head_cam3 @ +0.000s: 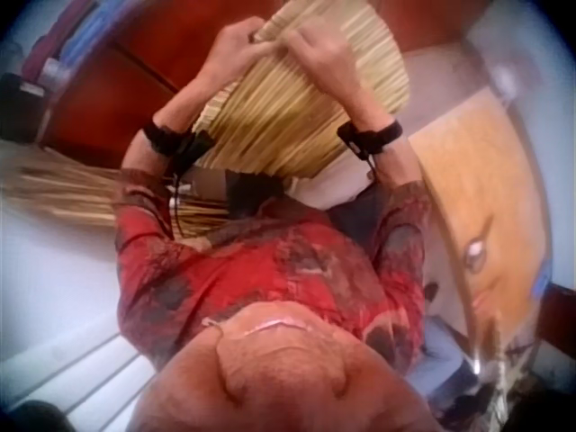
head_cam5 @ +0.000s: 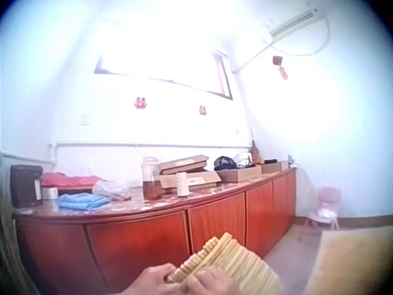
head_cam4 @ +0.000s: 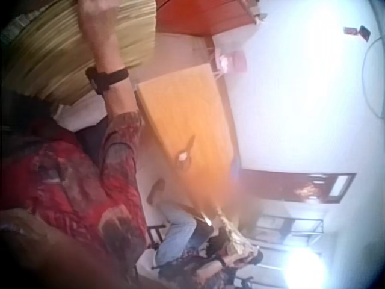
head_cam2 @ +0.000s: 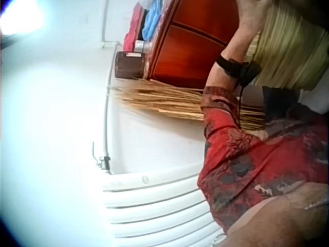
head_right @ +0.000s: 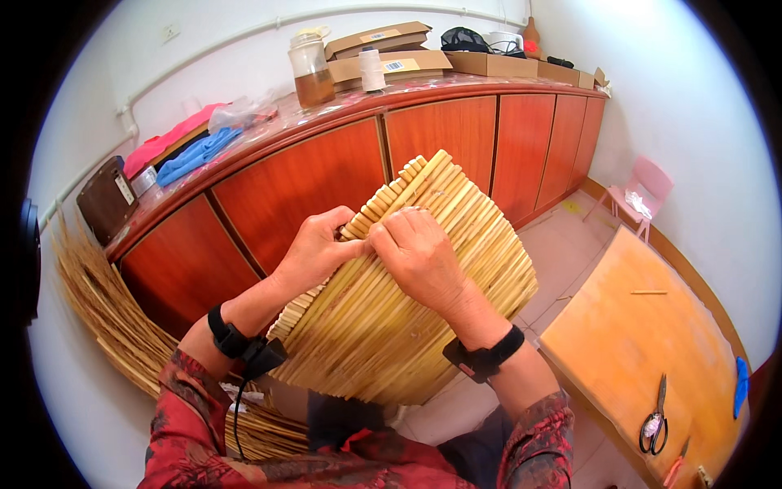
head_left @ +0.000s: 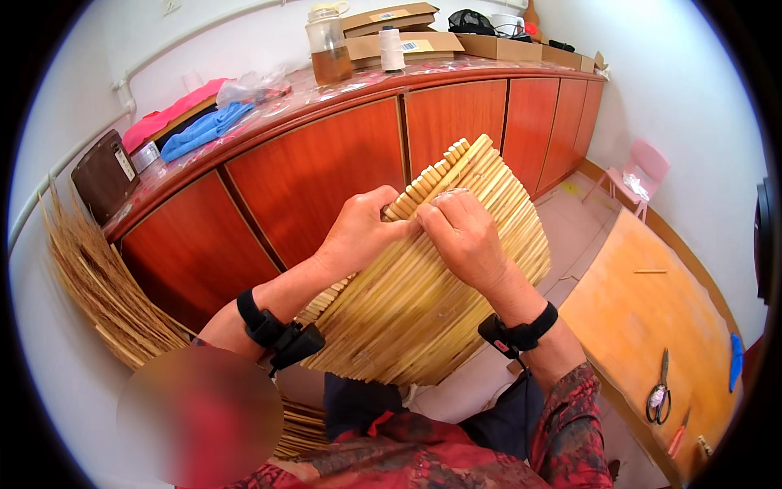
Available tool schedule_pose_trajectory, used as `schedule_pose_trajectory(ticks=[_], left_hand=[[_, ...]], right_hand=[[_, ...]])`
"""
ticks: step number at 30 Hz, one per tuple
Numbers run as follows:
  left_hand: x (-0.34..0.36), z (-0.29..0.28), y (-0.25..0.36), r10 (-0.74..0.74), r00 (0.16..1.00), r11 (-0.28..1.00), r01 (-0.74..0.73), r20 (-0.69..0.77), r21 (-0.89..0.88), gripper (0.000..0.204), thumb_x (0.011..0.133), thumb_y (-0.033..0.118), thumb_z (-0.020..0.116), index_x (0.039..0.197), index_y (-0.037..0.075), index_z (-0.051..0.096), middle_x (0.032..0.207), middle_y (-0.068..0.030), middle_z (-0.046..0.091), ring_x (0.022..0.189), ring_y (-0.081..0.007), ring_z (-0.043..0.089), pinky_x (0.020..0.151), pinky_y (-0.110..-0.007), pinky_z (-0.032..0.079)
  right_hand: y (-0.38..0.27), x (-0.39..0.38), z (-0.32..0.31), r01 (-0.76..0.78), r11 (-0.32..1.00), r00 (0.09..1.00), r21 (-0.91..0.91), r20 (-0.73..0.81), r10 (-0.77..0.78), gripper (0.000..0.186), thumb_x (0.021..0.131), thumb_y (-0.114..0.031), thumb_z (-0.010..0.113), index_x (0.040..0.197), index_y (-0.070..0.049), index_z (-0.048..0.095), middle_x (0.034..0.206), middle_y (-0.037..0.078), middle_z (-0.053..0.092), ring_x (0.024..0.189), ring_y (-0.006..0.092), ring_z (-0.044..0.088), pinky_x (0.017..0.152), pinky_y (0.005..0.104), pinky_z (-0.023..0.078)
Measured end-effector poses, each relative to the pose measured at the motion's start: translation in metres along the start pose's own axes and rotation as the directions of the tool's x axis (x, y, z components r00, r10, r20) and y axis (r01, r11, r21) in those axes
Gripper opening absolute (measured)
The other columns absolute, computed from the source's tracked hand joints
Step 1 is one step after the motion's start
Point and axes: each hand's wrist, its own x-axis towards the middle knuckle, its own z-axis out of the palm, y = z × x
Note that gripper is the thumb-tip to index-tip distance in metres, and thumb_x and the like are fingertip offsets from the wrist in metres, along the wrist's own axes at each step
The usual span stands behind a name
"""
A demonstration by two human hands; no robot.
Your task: The person weaves a straw mat by threading white string through bundles of dried straw using a needle, pulling the string tight to secure the bundles together.
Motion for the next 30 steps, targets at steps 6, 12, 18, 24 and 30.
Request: schedule_pose_trajectory(ticks=[6,12,18,24,30], left_hand=[[0.008,0.001,-0.011,0.062,0.998,0.992,-0.058,-0.031,0.116,0.029,0.076,0.018,0.073,0.084,-0.005,0.058,0.071,-0.0072,0.059,0.070,-0.0074,0.052,0.061,-0.027,0.045],[0.017,0.011,0.003,0.144,0.989,0.988,-0.142,-0.030,0.063,0.023,0.077,0.013,0.070,0.085,-0.004,0.058,0.071,-0.0091,0.060,0.070,-0.0081,0.054,0.060,-0.030,0.046],[0.022,0.028,-0.010,0.097,0.994,0.966,-0.083,-0.044,0.245,0.031,0.072,0.021,0.072,0.084,-0.005,0.060,0.073,-0.0180,0.062,0.069,-0.0225,0.062,0.063,-0.035,0.048],[0.023,0.034,-0.017,-0.034,0.996,0.970,0.052,-0.080,0.239,0.031,0.073,0.019,0.071,0.087,-0.006,0.059,0.076,-0.0197,0.062,0.071,-0.0243,0.063,0.066,-0.035,0.048],[0.015,0.038,-0.033,-0.061,0.994,0.980,0.076,-0.090,0.182,0.027,0.074,0.016,0.068,0.085,-0.006,0.055,0.079,-0.0210,0.060,0.074,-0.0266,0.061,0.067,-0.037,0.047]], right_hand=[[0.006,0.005,0.006,0.043,0.996,0.996,0.077,0.072,-0.048,0.010,0.071,-0.009,0.058,0.078,-0.003,0.053,0.073,0.008,0.047,0.072,0.0246,0.052,0.068,0.0351,0.043],[0.001,0.008,-0.018,0.014,0.981,0.987,0.192,-0.163,0.018,0.011,0.069,0.000,0.061,0.079,-0.001,0.057,0.074,0.008,0.052,0.068,0.0240,0.052,0.062,0.0337,0.044],[0.005,0.018,-0.050,-0.279,0.491,0.772,0.825,-0.111,0.626,0.008,0.092,-0.006,0.053,0.085,-0.001,0.055,0.082,0.009,0.060,0.082,0.0232,0.063,0.073,0.0318,0.051],[-0.015,0.002,-0.061,-0.303,-0.114,0.690,0.946,0.300,0.659,0.018,0.096,-0.014,0.047,0.086,0.000,0.054,0.074,0.004,0.055,0.061,0.0120,0.058,0.055,0.0237,0.047],[-0.026,-0.151,-0.264,-0.827,0.189,0.248,0.529,0.042,0.968,0.014,0.095,-0.015,0.049,0.099,-0.005,0.057,0.073,-0.006,0.043,0.054,0.0025,0.033,0.043,0.0167,0.029]])
